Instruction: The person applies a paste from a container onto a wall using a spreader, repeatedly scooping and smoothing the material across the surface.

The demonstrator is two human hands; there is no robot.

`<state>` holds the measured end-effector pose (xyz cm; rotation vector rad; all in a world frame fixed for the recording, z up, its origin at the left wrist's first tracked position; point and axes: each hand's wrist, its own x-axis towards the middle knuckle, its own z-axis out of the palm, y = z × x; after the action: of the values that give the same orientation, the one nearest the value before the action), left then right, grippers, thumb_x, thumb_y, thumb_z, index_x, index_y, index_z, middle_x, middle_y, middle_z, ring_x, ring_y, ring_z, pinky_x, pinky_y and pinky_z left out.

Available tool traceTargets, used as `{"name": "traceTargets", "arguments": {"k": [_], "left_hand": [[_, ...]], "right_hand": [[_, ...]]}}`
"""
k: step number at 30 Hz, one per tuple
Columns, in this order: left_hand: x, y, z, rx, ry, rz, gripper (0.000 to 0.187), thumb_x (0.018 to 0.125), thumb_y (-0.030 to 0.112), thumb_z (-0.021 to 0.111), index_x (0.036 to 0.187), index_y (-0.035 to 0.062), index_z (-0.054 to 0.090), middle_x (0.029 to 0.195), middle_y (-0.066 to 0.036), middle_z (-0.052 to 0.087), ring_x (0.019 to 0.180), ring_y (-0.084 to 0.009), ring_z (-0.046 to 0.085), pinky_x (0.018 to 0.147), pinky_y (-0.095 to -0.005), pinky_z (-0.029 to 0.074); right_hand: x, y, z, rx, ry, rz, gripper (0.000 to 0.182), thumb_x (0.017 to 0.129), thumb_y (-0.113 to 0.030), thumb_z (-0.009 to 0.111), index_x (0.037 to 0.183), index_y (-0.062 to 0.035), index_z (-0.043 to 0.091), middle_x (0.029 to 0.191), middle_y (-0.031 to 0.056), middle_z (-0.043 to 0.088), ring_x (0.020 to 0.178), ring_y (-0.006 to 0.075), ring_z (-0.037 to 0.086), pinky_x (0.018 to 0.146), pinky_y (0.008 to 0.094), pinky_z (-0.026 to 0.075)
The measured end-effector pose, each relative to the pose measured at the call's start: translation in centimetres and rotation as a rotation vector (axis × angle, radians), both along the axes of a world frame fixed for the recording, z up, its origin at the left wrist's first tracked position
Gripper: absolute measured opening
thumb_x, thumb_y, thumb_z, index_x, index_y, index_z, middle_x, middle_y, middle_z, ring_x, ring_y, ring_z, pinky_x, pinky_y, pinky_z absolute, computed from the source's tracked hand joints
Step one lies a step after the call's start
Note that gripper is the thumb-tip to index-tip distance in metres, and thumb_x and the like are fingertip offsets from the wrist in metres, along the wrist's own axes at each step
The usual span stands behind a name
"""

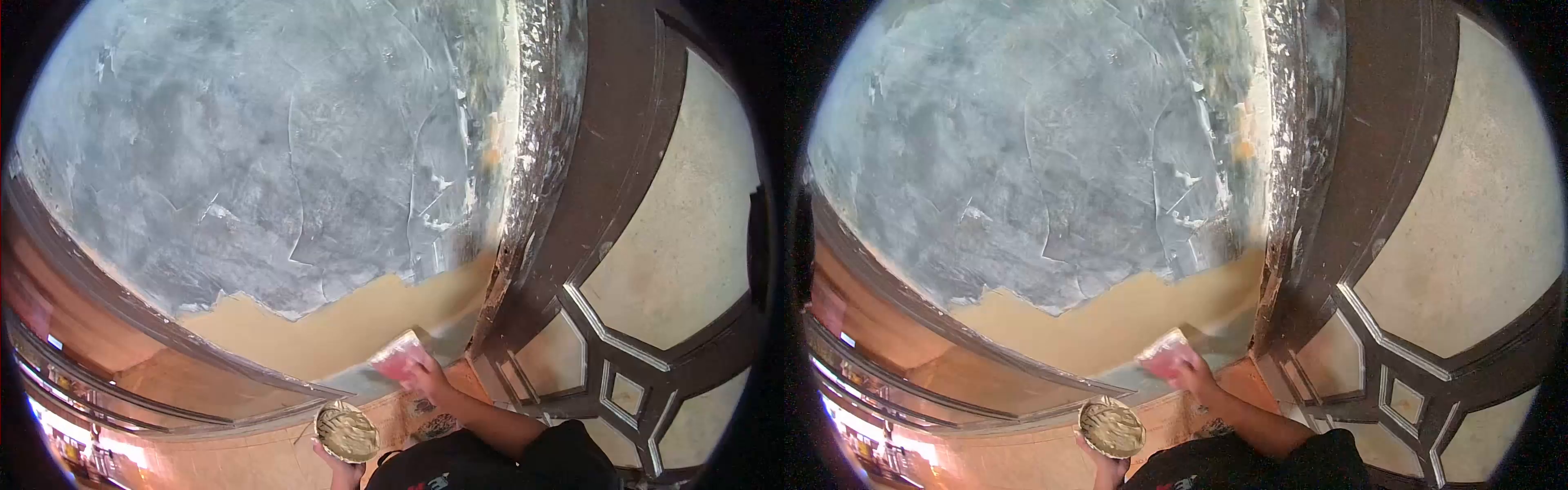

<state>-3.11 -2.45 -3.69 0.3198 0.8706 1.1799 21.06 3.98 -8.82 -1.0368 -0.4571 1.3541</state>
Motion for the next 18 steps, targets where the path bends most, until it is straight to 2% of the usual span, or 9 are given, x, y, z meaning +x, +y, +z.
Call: {"name": "traceTargets", "arguments": {"k": [2,5,7,8,10,12,14,16,18], "left_hand": [[0.1,-0.1,0.3,-0.014,0.013,0.001,0.084,0.075,0.077,0.028,0.129,0.0129,0.039,0.125,-0.010,0.048,0.111,-0.0284,0.049,0.092,-0.0444,0.043],[0.6,0.2,1.1,0.005,0.040,-0.012,0.084,0.075,0.077,0.028,0.129,0.0129,0.038,0.125,-0.011,0.047,0.111,-0.0289,0.049,0.092,-0.0442,0.043],[1.1,0.0,2.1,0.022,0.071,-0.007,0.084,0.075,0.076,0.028,0.129,0.0129,0.039,0.125,-0.011,0.047,0.111,-0.0296,0.049,0.092,-0.0441,0.043],[1.0,-0.1,2.1,0.009,0.060,0.010,0.083,0.076,0.076,0.029,0.129,0.0127,0.038,0.125,-0.011,0.047,0.111,-0.0295,0.049,0.091,-0.0443,0.043],[0.9,-0.2,2.1,0.022,0.052,0.029,0.082,0.077,0.074,0.029,0.130,0.0125,0.038,0.125,-0.011,0.047,0.111,-0.0295,0.048,0.091,-0.0446,0.043],[0.9,-0.5,2.3,0.022,0.056,0.045,0.083,0.076,0.075,0.029,0.130,0.0124,0.038,0.124,-0.011,0.048,0.111,-0.0294,0.049,0.090,-0.0446,0.043],[0.4,-0.6,1.6,0.035,0.027,0.031,0.084,0.075,0.076,0.030,0.130,0.0123,0.038,0.123,-0.011,0.048,0.109,-0.0295,0.049,0.090,-0.0446,0.043],[0.4,-1.0,1.5,0.033,0.026,0.037,0.084,0.075,0.076,0.031,0.130,0.0122,0.038,0.123,-0.011,0.048,0.109,-0.0296,0.049,0.089,-0.0449,0.044],[0.5,-0.9,1.5,0.036,0.025,0.034,0.084,0.075,0.076,0.032,0.130,0.0122,0.038,0.122,-0.011,0.048,0.108,-0.0297,0.050,0.089,-0.0453,0.044]], "right_hand": [[-0.7,1.8,5.7,0.141,0.030,0.054,0.030,0.094,-0.017,0.047,0.122,-0.0064,0.043,0.103,0.0045,0.054,0.075,0.0156,0.060,0.063,0.0281,0.053],[-1.2,4.6,12.6,0.340,0.021,0.045,0.028,0.093,-0.016,0.048,0.115,0.0009,0.046,0.099,0.0065,0.055,0.072,0.0125,0.060,0.064,0.0265,0.052],[-1.0,5.8,13.2,0.349,-0.035,0.057,0.027,0.093,-0.016,0.049,0.114,0.0014,0.048,0.097,0.0074,0.057,0.073,0.0125,0.060,0.063,0.0261,0.052],[-0.9,6.1,11.5,0.347,-0.030,0.059,0.027,0.093,-0.016,0.049,0.114,0.0014,0.048,0.097,0.0074,0.057,0.073,0.0125,0.060,0.063,0.0261,0.052],[-0.1,6.4,4.5,0.307,-0.303,-0.054,0.028,0.092,-0.017,0.050,0.114,0.0000,0.047,0.092,0.0075,0.059,0.072,0.0141,0.061,0.060,0.0259,0.052],[0.5,4.3,-2.4,0.203,-0.389,-0.147,0.029,0.092,-0.017,0.049,0.117,-0.0015,0.047,0.087,0.0083,0.060,0.072,0.0149,0.062,0.056,0.0264,0.051],[2.3,1.3,-7.0,-0.227,-0.225,-0.007,0.031,0.092,-0.017,0.047,0.120,-0.0029,0.047,0.091,0.0099,0.060,0.075,0.0125,0.060,0.054,0.0273,0.051],[4.7,-0.6,-12.9,-0.299,-0.302,0.066,0.032,0.092,-0.017,0.046,0.121,-0.0030,0.046,0.092,0.0107,0.060,0.077,0.0136,0.060,0.055,0.0283,0.051],[6.0,-1.4,-14.0,-0.366,-0.375,0.129,0.034,0.092,-0.017,0.046,0.123,-0.0031,0.045,0.093,0.0115,0.060,0.078,0.0146,0.060,0.056,0.0293,0.051]]}}
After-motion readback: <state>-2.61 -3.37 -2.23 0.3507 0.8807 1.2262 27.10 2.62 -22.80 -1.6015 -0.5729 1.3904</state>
